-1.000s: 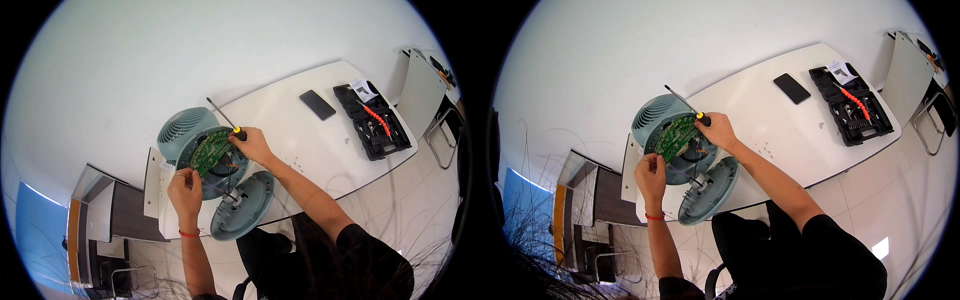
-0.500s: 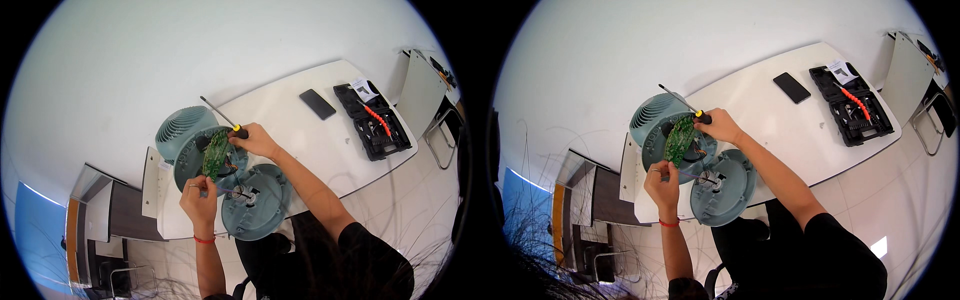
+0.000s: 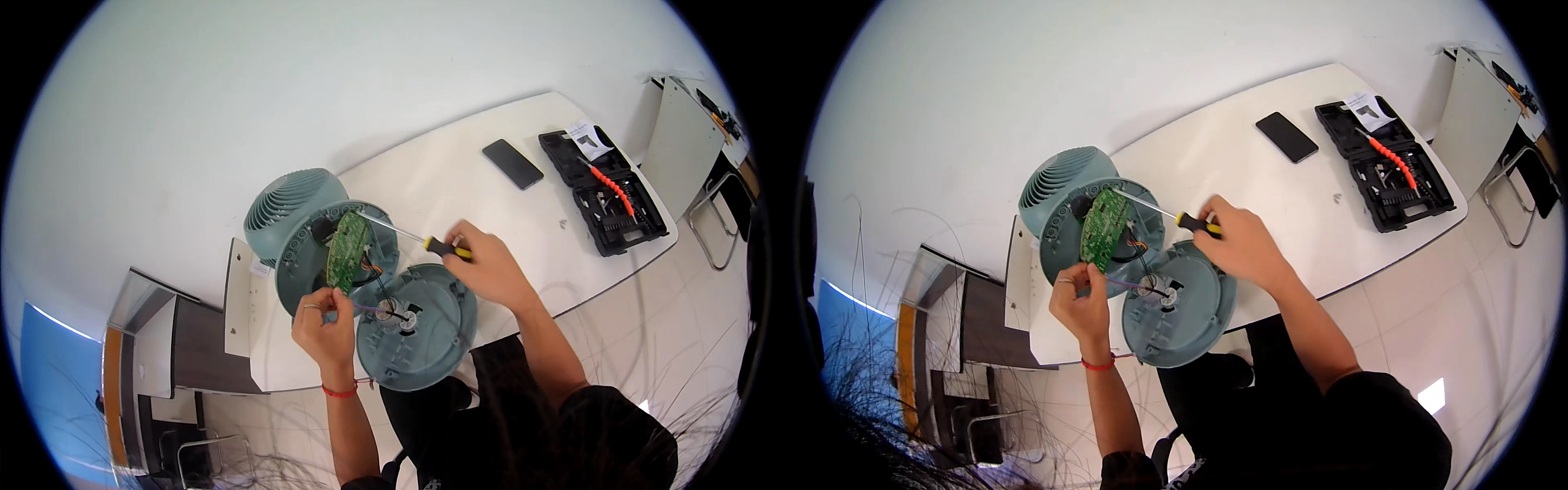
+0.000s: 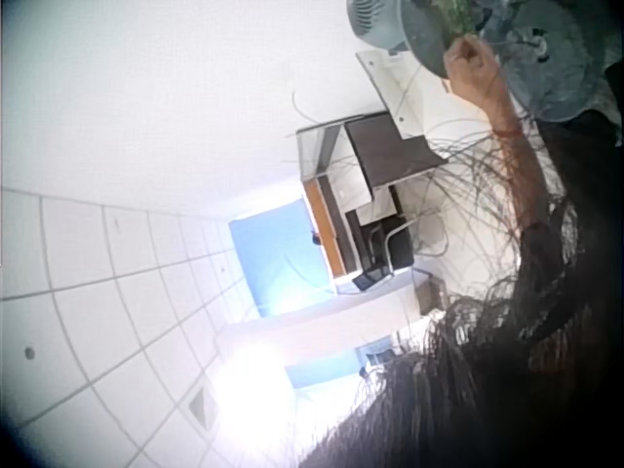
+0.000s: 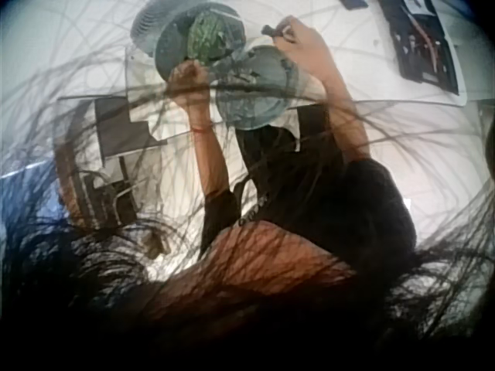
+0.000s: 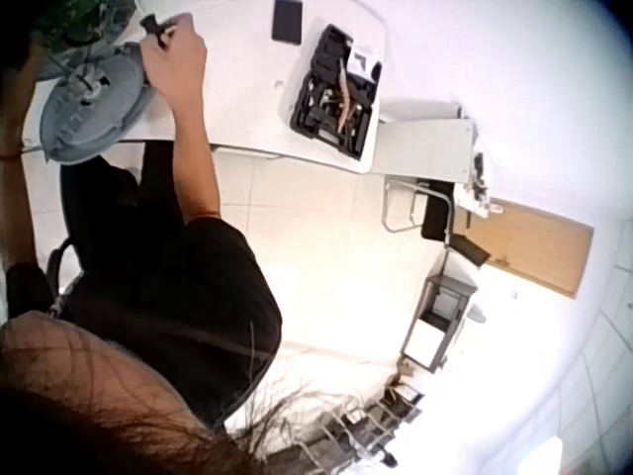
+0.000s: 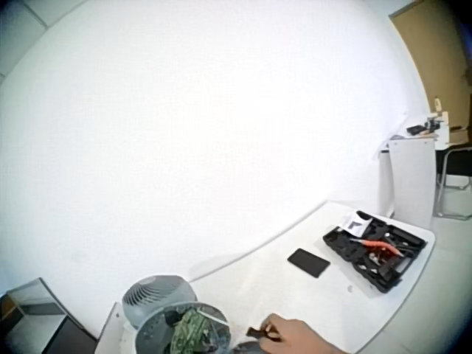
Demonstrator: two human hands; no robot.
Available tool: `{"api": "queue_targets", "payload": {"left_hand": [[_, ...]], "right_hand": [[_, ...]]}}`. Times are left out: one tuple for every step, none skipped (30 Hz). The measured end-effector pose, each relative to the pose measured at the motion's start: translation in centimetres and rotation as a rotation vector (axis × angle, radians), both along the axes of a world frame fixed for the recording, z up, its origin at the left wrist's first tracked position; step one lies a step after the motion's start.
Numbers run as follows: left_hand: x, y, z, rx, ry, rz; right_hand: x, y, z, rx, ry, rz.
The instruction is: The person uses a screwdriver to remove screws from the base of a teal-colored fan. They then lift the circuit board out of the fan housing and place it on the table.
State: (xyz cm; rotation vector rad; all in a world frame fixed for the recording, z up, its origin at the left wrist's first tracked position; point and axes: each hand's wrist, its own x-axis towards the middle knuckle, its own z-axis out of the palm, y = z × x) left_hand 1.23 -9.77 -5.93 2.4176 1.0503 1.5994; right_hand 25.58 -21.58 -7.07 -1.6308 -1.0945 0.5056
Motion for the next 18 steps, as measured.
{"api": "queue_targets", "payload": {"left_hand": [[0.1,0.0,-0.2,-0.015,-0.014,0.010],[0.2,0.2,-0.4,-0.030,-0.029,0.021],[0.2,0.3,-0.5,-0.047,-0.039,0.026],[0.2,0.3,-0.5,-0.052,-0.046,0.028],[0.2,0.3,-0.6,-0.056,-0.053,0.030],[0.2,0.3,-0.7,-0.065,-0.057,0.029],[0.2,0.3,-0.8,-0.075,-0.080,0.026],[0.3,0.4,-0.8,-0.085,-0.104,0.023],[0.3,0.4,-0.9,-0.098,-0.123,0.018],[0.3,0.7,-1.0,-0.083,-0.116,0.027],[0.2,0.5,-1.2,-0.123,-0.105,0.026],[0.1,0.4,-1.0,-0.153,-0.102,0.029],[0.1,0.3,-0.9,-0.184,-0.099,0.032],[0.0,0.4,-0.8,-0.117,-0.025,0.057],[-0.4,0.5,-0.6,-0.047,0.046,0.088],[-0.6,0.6,-0.4,0.022,0.117,0.120],[-0.7,0.7,-0.2,0.053,0.128,0.132],[-0.7,0.7,0.0,0.082,0.138,0.142]], "right_hand": [[-0.3,-1.6,-0.3,0.018,-0.011,-0.020],[-0.8,-2.9,-0.3,0.019,0.006,-0.038],[-1.3,-4.3,-0.4,0.016,0.027,-0.062],[-1.7,-5.2,-0.6,0.015,0.047,-0.086],[-2.1,-5.6,-1.1,0.034,0.031,-0.109],[-2.6,-5.9,-1.7,0.048,0.016,-0.137],[-3.1,-5.9,-2.2,0.063,0.002,-0.165],[-3.4,-5.6,-2.7,0.114,-0.094,-0.178],[-3.6,-5.1,-3.2,0.142,-0.128,-0.191],[-3.9,-4.4,-3.8,0.173,-0.164,-0.203],[-4.3,-3.9,-4.3,0.204,-0.200,-0.215],[-4.5,-3.5,-4.3,0.161,-0.224,-0.201],[-4.7,-3.2,-4.4,0.164,-0.217,-0.202],[-5.0,-3.0,-4.4,0.168,-0.210,-0.202],[-5.3,-2.8,-4.3,0.173,-0.204,-0.196],[-5.5,-2.6,-4.1,0.188,-0.196,-0.201],[-5.6,-2.5,-4.1,0.191,-0.202,-0.204],[-5.6,-2.4,-4.3,0.193,-0.208,-0.207]]}}
